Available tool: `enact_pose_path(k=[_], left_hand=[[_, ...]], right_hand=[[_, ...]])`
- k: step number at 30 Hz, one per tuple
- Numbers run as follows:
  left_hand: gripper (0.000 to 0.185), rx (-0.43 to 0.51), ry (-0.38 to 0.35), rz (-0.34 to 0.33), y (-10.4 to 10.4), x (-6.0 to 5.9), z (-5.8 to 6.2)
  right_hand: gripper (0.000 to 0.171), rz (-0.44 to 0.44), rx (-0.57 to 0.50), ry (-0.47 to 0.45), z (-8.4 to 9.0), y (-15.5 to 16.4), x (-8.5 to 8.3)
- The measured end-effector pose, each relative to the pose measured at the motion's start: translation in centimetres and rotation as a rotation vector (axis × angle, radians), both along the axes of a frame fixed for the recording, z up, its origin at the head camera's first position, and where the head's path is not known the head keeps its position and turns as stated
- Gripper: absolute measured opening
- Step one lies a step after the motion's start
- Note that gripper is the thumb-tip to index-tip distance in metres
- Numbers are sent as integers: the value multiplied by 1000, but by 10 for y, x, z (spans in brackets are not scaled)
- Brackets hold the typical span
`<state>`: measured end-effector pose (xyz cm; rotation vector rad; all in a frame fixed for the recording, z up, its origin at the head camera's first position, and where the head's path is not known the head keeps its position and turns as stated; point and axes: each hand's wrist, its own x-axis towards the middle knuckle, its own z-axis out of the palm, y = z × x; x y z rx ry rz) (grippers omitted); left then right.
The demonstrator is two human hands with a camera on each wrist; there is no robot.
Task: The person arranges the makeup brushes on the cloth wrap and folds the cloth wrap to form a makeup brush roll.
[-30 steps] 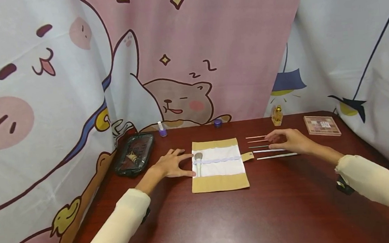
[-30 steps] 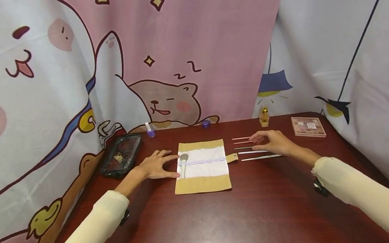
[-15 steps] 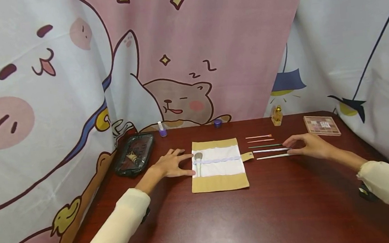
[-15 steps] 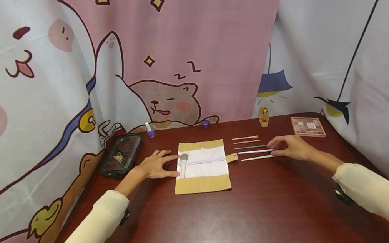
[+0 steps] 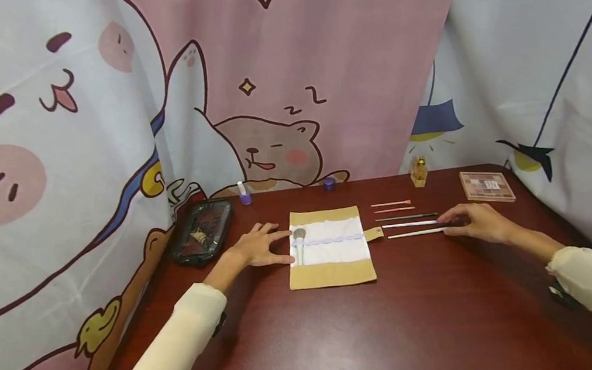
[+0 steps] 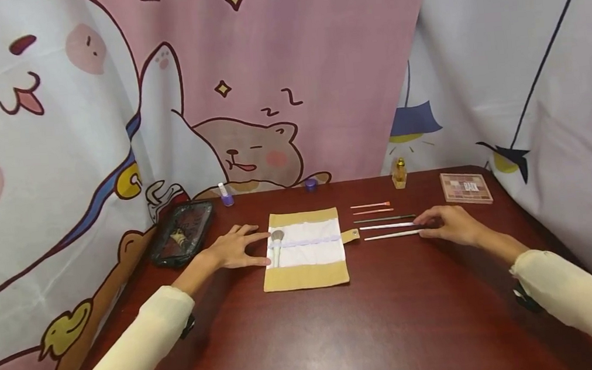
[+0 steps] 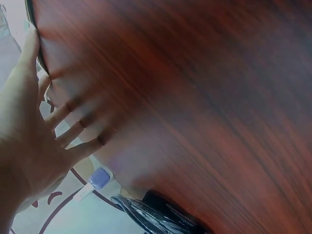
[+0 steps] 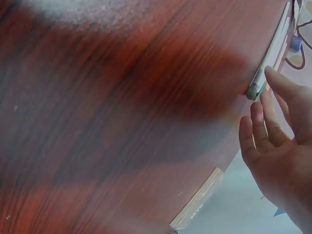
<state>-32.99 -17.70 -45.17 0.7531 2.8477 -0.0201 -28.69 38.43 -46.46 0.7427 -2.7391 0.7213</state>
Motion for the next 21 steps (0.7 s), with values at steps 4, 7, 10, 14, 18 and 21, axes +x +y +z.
enact_pose_path(k=[4,7,10,14,18,21], left_hand=[[88,-5,5,10,-2,-2,3],[88,0,5,9,-3,-3,4],[88,1,2,4,-2,-4,4],[88,-8,-6,6,-2,-3,4],[87,-6,-11,5,0,0,4],[87,-4,-15,2,1,1,3]], right_hand=[[24,5,6,2,1,-3,-2],[22,-3,10,-3,1,-5,-2],[20,-8,23,1,0,-5,-2],[16,-2,40,17,-4,-5,-1],[15,-12,50,9,-6,-5,1],[14,-23,69,-22,-5,-4,4]])
